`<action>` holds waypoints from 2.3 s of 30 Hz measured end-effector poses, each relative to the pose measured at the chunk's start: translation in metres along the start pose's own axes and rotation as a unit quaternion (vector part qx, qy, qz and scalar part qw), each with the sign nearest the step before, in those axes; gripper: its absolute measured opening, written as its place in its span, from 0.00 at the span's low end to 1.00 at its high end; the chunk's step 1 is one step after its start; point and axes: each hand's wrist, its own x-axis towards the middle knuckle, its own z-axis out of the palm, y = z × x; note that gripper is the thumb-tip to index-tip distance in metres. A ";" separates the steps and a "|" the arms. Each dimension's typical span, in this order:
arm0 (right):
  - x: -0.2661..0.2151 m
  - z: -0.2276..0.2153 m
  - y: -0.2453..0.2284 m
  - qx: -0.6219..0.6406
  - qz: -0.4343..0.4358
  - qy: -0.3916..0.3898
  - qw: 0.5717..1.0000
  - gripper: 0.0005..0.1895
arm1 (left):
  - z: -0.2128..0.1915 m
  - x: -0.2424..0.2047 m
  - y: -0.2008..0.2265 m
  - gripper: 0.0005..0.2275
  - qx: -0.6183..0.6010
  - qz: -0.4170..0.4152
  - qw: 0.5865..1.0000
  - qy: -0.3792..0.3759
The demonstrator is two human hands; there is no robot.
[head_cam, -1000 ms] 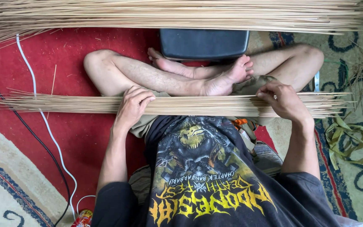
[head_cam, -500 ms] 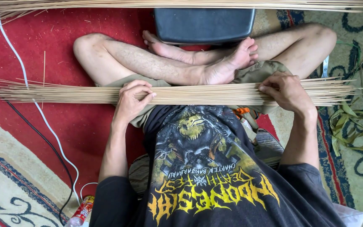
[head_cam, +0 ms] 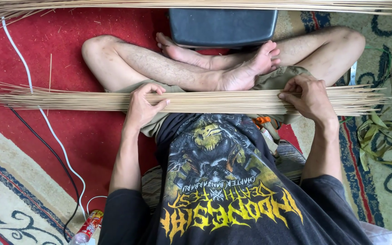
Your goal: The person organizes and aligns thin wooden sticks into a bundle while sitting on the floor.
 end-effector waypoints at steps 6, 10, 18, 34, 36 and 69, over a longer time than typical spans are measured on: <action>0.002 -0.011 -0.014 0.026 0.025 -0.013 0.999 0.09 | -0.002 0.005 0.000 0.15 0.013 -0.003 1.000 -0.020; 0.006 -0.010 -0.014 0.054 0.041 -0.012 0.998 0.09 | 0.005 0.010 0.008 0.15 0.058 -0.011 0.998 -0.003; 0.037 0.002 -0.013 0.066 0.015 0.069 0.995 0.09 | 0.021 0.041 0.010 0.11 0.085 0.062 0.993 0.050; 0.145 0.022 -0.048 -0.044 -0.134 0.334 0.932 0.11 | 0.058 0.161 0.025 0.04 0.182 0.296 0.902 0.255; 0.152 0.023 -0.053 -0.067 -0.128 0.336 0.931 0.10 | 0.062 0.172 0.018 0.05 0.232 0.314 0.880 0.271; 0.171 0.048 -0.081 -0.120 -0.150 0.462 0.866 0.05 | 0.085 0.196 -0.002 0.04 0.266 0.356 0.827 0.344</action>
